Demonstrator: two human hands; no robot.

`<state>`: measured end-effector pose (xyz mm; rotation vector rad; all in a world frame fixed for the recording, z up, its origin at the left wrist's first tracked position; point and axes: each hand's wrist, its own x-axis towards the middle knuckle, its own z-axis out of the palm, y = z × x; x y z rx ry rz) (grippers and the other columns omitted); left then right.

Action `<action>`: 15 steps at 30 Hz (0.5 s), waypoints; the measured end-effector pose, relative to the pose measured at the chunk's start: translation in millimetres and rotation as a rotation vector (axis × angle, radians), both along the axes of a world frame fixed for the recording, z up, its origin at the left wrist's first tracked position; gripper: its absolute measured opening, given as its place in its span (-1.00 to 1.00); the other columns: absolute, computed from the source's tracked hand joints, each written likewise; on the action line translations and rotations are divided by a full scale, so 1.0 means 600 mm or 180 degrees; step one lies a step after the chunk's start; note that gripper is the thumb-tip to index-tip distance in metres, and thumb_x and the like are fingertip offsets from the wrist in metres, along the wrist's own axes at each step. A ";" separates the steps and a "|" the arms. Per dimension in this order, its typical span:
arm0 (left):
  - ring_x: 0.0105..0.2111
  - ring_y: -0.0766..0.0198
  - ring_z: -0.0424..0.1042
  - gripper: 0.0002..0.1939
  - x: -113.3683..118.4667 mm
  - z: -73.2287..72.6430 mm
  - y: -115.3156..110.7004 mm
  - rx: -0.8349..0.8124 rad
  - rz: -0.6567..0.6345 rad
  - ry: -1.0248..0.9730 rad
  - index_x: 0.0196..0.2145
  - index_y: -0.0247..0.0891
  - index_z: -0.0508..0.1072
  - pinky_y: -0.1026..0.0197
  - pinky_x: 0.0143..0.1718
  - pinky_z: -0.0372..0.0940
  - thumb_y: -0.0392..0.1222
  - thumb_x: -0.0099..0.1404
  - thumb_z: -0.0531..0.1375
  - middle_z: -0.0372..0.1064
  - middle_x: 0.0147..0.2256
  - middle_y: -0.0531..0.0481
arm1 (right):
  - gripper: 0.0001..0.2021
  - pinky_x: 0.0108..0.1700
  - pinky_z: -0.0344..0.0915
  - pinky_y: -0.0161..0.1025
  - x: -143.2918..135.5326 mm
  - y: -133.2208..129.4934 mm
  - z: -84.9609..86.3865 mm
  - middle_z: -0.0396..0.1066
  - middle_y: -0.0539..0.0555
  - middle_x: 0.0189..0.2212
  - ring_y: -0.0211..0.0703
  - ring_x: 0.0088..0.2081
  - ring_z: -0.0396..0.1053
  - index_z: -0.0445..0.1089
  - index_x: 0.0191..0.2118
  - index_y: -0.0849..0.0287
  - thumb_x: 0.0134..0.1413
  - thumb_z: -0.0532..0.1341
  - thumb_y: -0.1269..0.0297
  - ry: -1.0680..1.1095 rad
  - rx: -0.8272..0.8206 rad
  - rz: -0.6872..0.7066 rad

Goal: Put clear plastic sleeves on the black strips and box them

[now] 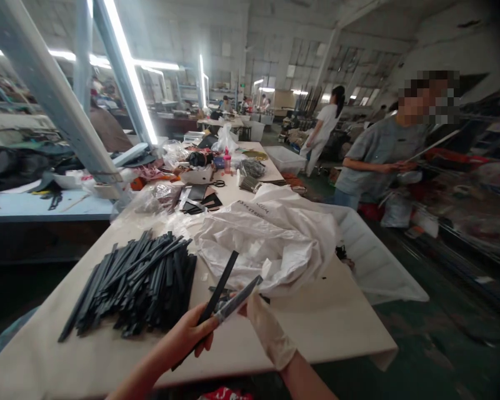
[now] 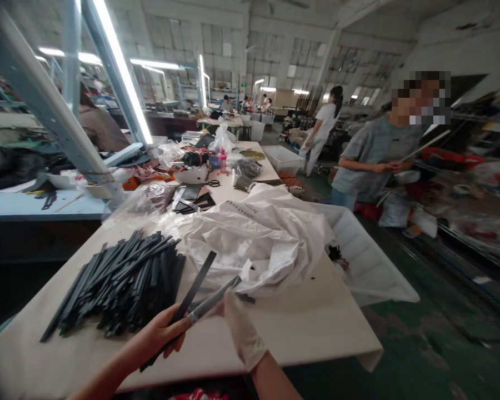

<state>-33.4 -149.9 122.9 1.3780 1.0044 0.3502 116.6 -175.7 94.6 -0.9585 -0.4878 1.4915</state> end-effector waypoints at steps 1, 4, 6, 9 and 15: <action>-0.80 0.52 0.04 -0.61 0.004 -0.004 -0.002 -0.0016 -0.0051 0.0012 -0.32 -0.31 0.24 0.45 -0.77 -0.09 0.12 0.16 0.06 0.21 -0.72 0.20 | -0.58 -0.16 0.25 -0.19 0.005 0.000 -0.002 0.45 0.07 -0.39 -0.14 -0.29 0.35 0.46 -0.24 0.20 -0.05 0.17 -0.06 0.0177 -0.0041 -0.0237; -0.80 0.52 0.03 -0.60 0.021 -0.022 -0.003 0.0090 -0.0038 -0.0007 -0.23 -0.33 0.25 0.45 -0.78 -0.10 0.09 0.19 0.04 0.18 -0.73 0.22 | -0.58 -0.19 0.27 -0.17 0.014 -0.003 -0.015 0.46 0.09 -0.37 -0.13 -0.31 0.36 0.46 -0.25 0.21 -0.03 0.15 -0.07 0.0428 0.0081 -0.0130; -0.79 0.51 0.03 -0.61 0.029 -0.040 -0.003 0.0122 -0.0122 0.0064 -0.20 -0.33 0.25 0.45 -0.77 -0.09 0.07 0.20 0.03 0.17 -0.72 0.23 | -0.55 -0.21 0.28 -0.16 0.020 -0.010 -0.032 0.46 0.12 -0.37 -0.12 -0.32 0.37 0.45 -0.24 0.23 -0.06 0.17 -0.07 0.0531 0.0027 0.0193; -0.77 0.50 0.06 -0.69 0.037 -0.081 -0.001 0.0026 -0.0400 0.0368 -0.30 -0.33 0.27 0.44 -0.75 -0.06 0.01 0.21 0.02 0.22 -0.70 0.19 | -0.55 -0.23 0.27 -0.22 0.038 -0.023 -0.078 0.46 0.08 -0.38 -0.18 -0.34 0.36 0.44 -0.24 0.20 -0.13 0.22 -0.08 0.0732 -0.0384 -0.0140; -0.61 0.34 0.33 -0.78 0.077 -0.183 0.021 0.0938 -0.0941 0.1740 -0.37 -0.28 0.34 0.36 -0.59 0.16 -0.13 0.23 -0.04 0.36 -0.59 0.06 | -0.51 -0.40 0.22 -0.29 0.051 -0.029 -0.229 0.39 0.05 -0.53 -0.25 -0.51 0.34 0.35 -0.47 0.21 -0.14 0.12 -0.22 0.0822 -0.1755 0.0133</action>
